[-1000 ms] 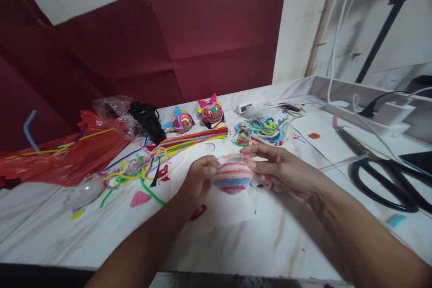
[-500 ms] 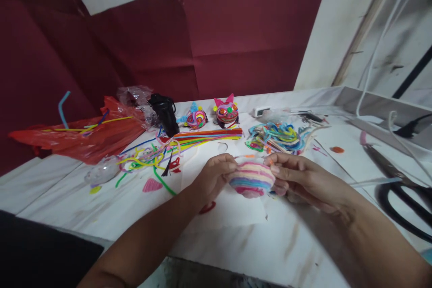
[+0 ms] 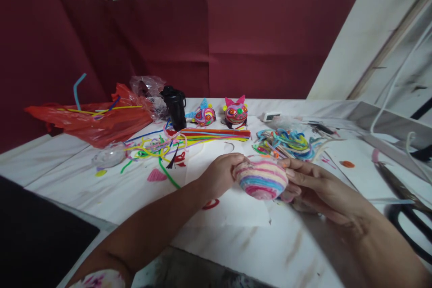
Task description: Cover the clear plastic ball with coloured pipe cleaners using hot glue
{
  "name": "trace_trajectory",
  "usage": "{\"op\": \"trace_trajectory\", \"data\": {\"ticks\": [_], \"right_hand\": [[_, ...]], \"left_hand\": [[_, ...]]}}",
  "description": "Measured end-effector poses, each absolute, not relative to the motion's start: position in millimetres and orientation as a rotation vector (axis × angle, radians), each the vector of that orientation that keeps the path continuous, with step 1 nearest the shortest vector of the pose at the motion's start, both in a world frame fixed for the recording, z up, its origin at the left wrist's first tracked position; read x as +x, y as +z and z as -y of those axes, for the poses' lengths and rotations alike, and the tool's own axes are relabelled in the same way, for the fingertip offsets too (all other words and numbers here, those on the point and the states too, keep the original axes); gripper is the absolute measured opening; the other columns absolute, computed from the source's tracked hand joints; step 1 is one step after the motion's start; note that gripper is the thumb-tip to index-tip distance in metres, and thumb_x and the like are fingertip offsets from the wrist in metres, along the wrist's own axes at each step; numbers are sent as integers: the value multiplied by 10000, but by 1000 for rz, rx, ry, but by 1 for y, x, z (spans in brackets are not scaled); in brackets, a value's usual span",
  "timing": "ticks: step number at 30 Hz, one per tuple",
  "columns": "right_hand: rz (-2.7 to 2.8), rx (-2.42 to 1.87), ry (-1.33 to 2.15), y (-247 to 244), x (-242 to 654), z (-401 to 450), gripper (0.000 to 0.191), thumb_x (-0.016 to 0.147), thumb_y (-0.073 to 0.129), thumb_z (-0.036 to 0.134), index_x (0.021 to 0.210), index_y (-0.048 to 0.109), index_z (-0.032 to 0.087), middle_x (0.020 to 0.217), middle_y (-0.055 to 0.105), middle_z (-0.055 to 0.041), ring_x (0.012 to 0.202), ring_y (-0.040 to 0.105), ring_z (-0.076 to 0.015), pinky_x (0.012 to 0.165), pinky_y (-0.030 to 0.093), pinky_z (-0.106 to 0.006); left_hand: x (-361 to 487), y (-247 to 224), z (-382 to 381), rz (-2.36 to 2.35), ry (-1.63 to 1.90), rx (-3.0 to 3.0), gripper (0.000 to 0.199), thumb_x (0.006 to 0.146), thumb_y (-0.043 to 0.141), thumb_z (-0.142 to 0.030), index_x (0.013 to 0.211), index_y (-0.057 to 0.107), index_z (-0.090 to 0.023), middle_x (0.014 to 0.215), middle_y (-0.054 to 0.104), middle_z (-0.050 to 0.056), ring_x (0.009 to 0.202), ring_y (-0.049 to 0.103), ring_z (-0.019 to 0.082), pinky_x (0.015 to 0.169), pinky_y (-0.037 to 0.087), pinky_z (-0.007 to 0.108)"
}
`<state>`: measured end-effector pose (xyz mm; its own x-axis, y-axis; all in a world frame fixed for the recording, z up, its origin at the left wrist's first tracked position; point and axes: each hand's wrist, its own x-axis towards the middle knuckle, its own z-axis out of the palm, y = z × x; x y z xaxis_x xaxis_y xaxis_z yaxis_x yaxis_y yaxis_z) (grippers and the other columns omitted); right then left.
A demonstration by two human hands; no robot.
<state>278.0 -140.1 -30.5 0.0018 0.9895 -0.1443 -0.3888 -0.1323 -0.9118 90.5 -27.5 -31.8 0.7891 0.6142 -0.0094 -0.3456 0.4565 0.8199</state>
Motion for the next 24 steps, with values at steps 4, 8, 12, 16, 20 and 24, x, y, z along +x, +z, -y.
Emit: {"op": "trace_trajectory", "data": {"ticks": [4, 8, 12, 16, 20, 24], "right_hand": [[842, -981, 1456, -35, 282, 138, 215, 701, 812, 329, 839, 680, 229, 548, 491, 38, 499, 437, -103, 522, 410, -259], [835, -958, 1467, -38, 285, 137, 203, 736, 788, 311, 883, 683, 217, 553, 515, 32, 505, 470, -108, 528, 418, -257], [821, -939, 1483, -39, 285, 138, 199, 744, 785, 301, 890, 673, 226, 549, 522, 34, 503, 479, -112, 532, 417, -265], [823, -954, 1465, -37, 282, 139, 194, 747, 781, 316, 869, 664, 221, 543, 509, 36, 501, 472, -117, 522, 393, -271], [831, -970, 1435, -34, 277, 139, 207, 741, 785, 341, 860, 670, 217, 544, 504, 33, 504, 455, -115, 515, 386, -274], [869, -978, 1416, -28, 273, 138, 207, 730, 796, 360, 828, 683, 216, 534, 477, 41, 499, 417, -106, 498, 397, -257]], "left_hand": [[90, -29, 29, -312, 619, 917, 229, 591, 759, -265, 727, 681, -98, 694, 655, 45, 685, 587, 146, 691, 434, 269], [89, -28, 30, -340, 606, 952, 237, 560, 801, -259, 640, 623, -123, 584, 585, -3, 578, 532, 109, 608, 385, 247], [88, -27, 31, -375, 597, 960, 294, 529, 830, -282, 652, 614, -125, 583, 586, -3, 561, 529, 107, 601, 370, 248], [88, -23, 32, -378, 605, 977, 287, 531, 821, -278, 646, 605, -129, 574, 572, -9, 554, 515, 102, 601, 364, 248], [88, -22, 31, -380, 638, 974, 284, 565, 789, -263, 762, 633, -132, 655, 613, 4, 606, 545, 117, 624, 387, 251], [88, -25, 25, -349, 720, 973, 356, 608, 767, -275, 917, 630, -165, 788, 663, 17, 724, 601, 144, 692, 423, 257]]}}
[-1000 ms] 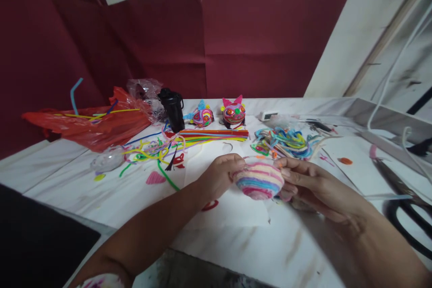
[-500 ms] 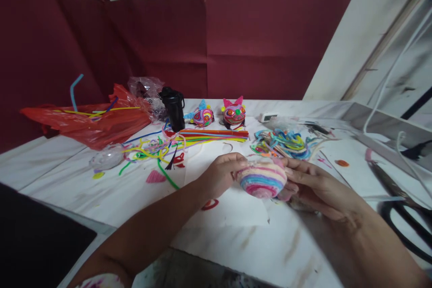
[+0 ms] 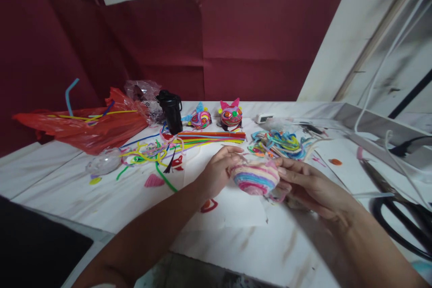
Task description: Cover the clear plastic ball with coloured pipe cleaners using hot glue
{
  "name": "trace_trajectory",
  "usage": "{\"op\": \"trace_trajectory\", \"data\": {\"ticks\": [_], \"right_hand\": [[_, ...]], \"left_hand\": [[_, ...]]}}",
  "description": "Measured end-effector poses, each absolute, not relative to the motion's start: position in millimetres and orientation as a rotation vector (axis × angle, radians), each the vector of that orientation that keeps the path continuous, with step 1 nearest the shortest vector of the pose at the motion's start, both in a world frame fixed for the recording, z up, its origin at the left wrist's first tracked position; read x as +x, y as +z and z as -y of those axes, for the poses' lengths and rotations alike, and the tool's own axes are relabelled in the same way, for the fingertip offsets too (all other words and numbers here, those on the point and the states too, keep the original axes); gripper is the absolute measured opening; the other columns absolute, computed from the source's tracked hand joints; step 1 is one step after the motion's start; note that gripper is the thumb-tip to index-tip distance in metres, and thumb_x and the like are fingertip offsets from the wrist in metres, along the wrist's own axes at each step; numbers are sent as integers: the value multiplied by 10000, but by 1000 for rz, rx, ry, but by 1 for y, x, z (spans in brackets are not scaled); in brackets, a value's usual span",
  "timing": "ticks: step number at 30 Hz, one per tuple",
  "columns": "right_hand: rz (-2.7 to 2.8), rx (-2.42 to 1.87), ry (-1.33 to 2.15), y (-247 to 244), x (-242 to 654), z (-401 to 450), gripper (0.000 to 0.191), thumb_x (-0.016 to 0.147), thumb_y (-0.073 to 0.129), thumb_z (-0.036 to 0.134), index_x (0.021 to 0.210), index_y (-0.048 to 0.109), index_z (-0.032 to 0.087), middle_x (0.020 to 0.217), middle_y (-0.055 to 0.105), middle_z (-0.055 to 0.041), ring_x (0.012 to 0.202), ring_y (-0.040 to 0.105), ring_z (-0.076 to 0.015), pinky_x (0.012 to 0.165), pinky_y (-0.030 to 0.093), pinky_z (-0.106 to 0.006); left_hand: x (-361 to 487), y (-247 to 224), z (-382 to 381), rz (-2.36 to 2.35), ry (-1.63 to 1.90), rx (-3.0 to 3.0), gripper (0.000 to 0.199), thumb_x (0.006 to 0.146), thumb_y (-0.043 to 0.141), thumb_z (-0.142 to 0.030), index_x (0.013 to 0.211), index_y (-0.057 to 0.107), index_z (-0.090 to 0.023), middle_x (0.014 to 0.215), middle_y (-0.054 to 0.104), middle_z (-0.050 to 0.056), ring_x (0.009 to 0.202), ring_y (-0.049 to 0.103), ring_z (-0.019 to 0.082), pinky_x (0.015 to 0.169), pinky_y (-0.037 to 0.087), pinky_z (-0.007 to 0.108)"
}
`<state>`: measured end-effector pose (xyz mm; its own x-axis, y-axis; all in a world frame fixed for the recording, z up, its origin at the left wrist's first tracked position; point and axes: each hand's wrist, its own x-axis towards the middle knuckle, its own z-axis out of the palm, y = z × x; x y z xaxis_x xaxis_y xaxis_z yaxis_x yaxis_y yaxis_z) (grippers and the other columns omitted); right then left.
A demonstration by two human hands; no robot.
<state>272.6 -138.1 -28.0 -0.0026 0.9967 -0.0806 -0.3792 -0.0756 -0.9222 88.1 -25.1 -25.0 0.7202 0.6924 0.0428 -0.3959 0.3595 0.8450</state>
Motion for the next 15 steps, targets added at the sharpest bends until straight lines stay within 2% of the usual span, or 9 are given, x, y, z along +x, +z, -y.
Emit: {"op": "trace_trajectory", "data": {"ticks": [6, 11, 15], "right_hand": [[778, -950, 1195, -13, 267, 136, 261, 645, 859, 355, 714, 676, 183, 563, 490, 39, 521, 396, -74, 497, 369, -190], [673, -859, 1095, -5, 247, 134, 316, 584, 892, 356, 690, 657, 173, 597, 505, 46, 520, 428, -58, 514, 368, -183], [678, -821, 1088, -11, 221, 135, 320, 615, 876, 384, 719, 643, 191, 597, 529, 52, 532, 457, -63, 531, 366, -183]], "left_hand": [[90, -34, 16, -346, 840, 970, 447, 698, 756, -382, 1080, 584, -226, 962, 658, 28, 947, 615, 185, 840, 442, 312], [90, -31, 29, -335, 856, 1066, 727, 631, 838, -420, 1245, 494, -241, 1139, 624, 79, 1058, 596, 242, 948, 435, 413], [89, -22, 41, -231, 883, 1113, 817, 611, 862, -383, 1312, 459, -261, 1257, 586, 91, 1138, 570, 254, 1001, 420, 409]]}}
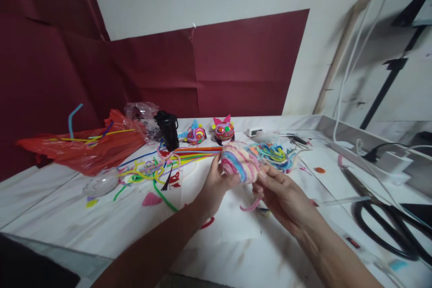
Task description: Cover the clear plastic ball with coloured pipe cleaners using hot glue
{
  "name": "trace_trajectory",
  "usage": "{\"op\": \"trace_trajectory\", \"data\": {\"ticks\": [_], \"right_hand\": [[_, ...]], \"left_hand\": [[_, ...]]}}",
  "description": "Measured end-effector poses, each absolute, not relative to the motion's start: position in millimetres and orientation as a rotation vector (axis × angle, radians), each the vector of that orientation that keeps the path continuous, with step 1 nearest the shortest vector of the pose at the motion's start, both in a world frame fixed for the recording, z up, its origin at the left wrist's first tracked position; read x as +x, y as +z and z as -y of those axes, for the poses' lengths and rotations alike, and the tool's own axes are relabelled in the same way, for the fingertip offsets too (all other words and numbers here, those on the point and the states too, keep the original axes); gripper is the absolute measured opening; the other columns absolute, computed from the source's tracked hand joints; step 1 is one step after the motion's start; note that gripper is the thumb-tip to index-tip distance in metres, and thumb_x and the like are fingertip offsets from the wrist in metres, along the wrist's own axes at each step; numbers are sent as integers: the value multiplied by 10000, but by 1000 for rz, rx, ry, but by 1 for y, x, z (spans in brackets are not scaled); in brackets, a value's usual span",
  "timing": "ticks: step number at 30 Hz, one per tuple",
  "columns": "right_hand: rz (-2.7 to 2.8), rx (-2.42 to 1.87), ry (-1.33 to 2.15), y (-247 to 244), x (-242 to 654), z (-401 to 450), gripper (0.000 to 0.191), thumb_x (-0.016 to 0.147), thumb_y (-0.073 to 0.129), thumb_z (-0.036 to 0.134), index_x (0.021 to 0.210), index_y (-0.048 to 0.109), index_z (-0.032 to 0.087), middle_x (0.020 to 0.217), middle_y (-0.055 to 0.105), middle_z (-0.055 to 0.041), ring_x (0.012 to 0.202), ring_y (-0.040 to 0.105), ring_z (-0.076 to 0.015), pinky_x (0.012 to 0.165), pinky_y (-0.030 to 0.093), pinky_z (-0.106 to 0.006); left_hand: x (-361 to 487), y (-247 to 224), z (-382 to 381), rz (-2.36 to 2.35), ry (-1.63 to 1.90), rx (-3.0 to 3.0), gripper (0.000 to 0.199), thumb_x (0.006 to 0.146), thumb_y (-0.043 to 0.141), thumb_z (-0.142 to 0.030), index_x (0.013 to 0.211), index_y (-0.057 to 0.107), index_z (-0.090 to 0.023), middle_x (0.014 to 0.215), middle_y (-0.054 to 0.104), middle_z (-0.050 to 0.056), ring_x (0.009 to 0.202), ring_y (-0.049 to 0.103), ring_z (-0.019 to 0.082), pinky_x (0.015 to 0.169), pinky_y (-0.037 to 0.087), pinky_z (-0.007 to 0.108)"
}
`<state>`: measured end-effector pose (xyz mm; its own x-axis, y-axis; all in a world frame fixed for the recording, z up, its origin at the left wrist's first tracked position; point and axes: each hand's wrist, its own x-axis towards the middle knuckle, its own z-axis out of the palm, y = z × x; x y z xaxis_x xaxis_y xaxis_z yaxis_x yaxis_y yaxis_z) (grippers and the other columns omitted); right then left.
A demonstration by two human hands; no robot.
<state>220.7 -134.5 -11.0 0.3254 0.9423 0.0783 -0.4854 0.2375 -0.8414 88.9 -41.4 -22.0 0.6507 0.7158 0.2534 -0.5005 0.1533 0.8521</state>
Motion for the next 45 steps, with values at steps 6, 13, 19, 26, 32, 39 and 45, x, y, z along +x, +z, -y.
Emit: {"op": "trace_trajectory", "data": {"ticks": [6, 13, 19, 26, 32, 39, 45], "right_hand": [[722, -964, 931, -26, 199, 136, 400, 633, 847, 472, 898, 693, 216, 674, 597, 33, 613, 504, -97, 596, 404, -226], [767, -1235, 514, -30, 207, 149, 427, 639, 820, 506, 946, 704, 233, 696, 592, 10, 585, 459, -131, 536, 375, -278], [755, -1037, 709, -18, 221, 168, 274, 715, 783, 466, 759, 688, 213, 526, 448, 52, 478, 343, -85, 438, 260, -233], [715, -927, 1146, -3, 239, 160, 365, 598, 873, 365, 860, 717, 165, 573, 438, 79, 427, 221, -13, 391, 140, -180], [791, -909, 1275, -15, 236, 159, 331, 612, 867, 341, 852, 728, 160, 528, 455, 74, 424, 242, -16, 404, 145, -180], [668, -769, 1203, -24, 228, 164, 281, 614, 860, 323, 801, 702, 184, 562, 476, 68, 443, 228, -22, 414, 118, -185], [608, -754, 1151, -30, 219, 163, 319, 585, 871, 340, 809, 701, 191, 550, 470, 74, 446, 250, -33, 413, 117, -189]], "left_hand": [[91, -15, 42, -301, 914, 1143, 829, 592, 872, -285, 1306, 452, -249, 1028, 650, 46, 922, 628, 198, 859, 499, 356], [92, -1, 29, -397, 1005, 1267, 931, 523, 880, -192, 1331, 424, -273, 1218, 585, 62, 1033, 586, 198, 861, 475, 282], [76, 7, 20, -389, 853, 1544, 971, 484, 897, -234, 1344, 449, -264, 1177, 578, 57, 995, 583, 218, 841, 468, 290], [69, 4, 15, -268, 685, 1818, 941, 518, 882, -296, 1359, 459, -268, 1370, 495, 76, 1206, 506, 297, 999, 402, 341], [74, 1, 12, -207, 592, 1840, 888, 519, 881, -327, 1310, 487, -244, 1245, 552, 77, 1165, 526, 288, 997, 404, 373], [91, -19, 32, -170, 784, 1540, 780, 602, 854, -291, 1289, 483, -272, 1402, 478, 86, 1321, 438, 283, 1036, 399, 359], [103, -39, 45, -283, 850, 1442, 799, 576, 881, -255, 1266, 478, -245, 1324, 559, 98, 1207, 547, 264, 1002, 441, 380]]}}
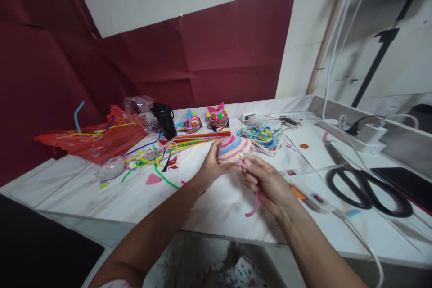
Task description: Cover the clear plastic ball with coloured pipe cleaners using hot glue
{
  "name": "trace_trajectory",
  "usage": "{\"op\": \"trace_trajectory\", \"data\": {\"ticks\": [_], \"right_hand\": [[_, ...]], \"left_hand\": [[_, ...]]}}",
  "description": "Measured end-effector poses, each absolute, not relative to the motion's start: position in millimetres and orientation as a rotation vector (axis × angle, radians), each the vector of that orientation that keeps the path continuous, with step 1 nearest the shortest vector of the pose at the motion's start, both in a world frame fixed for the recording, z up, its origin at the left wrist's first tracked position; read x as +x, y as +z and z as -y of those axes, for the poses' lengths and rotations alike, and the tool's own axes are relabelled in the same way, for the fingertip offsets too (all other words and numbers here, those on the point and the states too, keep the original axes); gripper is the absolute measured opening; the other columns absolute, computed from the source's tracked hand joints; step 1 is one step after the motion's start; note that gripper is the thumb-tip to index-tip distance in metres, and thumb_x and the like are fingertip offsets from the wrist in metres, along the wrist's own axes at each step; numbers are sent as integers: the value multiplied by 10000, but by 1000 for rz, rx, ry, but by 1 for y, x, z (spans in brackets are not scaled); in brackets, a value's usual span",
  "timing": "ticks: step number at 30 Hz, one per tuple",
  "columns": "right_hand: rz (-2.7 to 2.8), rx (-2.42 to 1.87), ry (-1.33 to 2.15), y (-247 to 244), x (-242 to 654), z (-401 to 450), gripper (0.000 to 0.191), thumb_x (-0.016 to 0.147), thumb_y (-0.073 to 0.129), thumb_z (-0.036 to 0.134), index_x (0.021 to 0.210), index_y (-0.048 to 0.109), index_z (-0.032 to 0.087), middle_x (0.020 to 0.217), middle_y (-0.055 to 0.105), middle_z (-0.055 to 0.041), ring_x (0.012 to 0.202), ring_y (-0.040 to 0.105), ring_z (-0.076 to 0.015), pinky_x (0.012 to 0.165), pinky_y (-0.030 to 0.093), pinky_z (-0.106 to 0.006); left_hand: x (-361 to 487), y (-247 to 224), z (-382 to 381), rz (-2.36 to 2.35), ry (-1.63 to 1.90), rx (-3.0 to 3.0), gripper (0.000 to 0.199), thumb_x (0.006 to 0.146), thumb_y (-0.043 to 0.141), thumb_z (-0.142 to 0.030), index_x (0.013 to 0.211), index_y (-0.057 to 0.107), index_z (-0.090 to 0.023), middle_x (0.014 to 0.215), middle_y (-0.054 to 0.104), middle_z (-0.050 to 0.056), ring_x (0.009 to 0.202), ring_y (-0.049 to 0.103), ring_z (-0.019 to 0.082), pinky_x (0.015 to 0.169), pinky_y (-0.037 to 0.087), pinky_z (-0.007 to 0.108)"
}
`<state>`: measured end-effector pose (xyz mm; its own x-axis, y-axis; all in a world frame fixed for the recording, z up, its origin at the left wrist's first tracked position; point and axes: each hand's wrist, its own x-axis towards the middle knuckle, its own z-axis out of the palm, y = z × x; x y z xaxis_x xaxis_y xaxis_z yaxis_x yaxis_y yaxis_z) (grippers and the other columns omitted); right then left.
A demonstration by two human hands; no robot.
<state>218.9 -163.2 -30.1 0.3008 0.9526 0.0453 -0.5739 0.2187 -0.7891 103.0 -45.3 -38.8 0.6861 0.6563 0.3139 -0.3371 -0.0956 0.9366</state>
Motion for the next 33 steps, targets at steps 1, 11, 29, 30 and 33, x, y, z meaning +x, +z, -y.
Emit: {"op": "trace_trajectory", "data": {"ticks": [1, 11, 29, 30, 33], "right_hand": [[603, -758, 1144, -31, 217, 163, 329, 579, 874, 344, 814, 704, 191, 561, 489, 67, 446, 259, -34, 413, 121, -190], [684, -977, 1049, -35, 223, 170, 410, 620, 849, 460, 891, 767, 163, 547, 520, 38, 473, 340, -62, 456, 218, -225], [1108, -1430, 589, 2, 271, 157, 418, 599, 802, 608, 793, 770, 239, 747, 714, -70, 625, 569, -180, 487, 437, -282], [1120, -1435, 578, 1, 270, 154, 427, 598, 801, 609, 829, 782, 251, 784, 724, -76, 652, 581, -195, 494, 453, -294], [1176, -1435, 492, -6, 267, 149, 358, 654, 783, 569, 851, 794, 270, 826, 731, -75, 696, 599, -211, 529, 475, -311]], "left_hand": [[104, -39, 46, -294, 848, 1447, 787, 573, 883, -251, 1254, 488, -239, 1310, 569, 97, 1195, 556, 263, 998, 445, 378], [98, -33, 36, -261, 777, 1479, 707, 664, 814, -245, 1300, 503, -262, 1395, 507, 84, 1257, 512, 271, 977, 459, 340], [84, -40, 0, -407, 619, 1457, 787, 598, 845, -252, 1312, 516, -291, 1414, 507, 71, 1285, 498, 318, 923, 475, 325], [84, -41, -1, -401, 612, 1432, 796, 603, 840, -254, 1325, 505, -294, 1414, 508, 73, 1283, 502, 323, 926, 476, 334], [84, -45, -2, -390, 590, 1365, 813, 595, 836, -255, 1334, 499, -289, 1384, 535, 83, 1235, 544, 326, 917, 483, 356]]}}
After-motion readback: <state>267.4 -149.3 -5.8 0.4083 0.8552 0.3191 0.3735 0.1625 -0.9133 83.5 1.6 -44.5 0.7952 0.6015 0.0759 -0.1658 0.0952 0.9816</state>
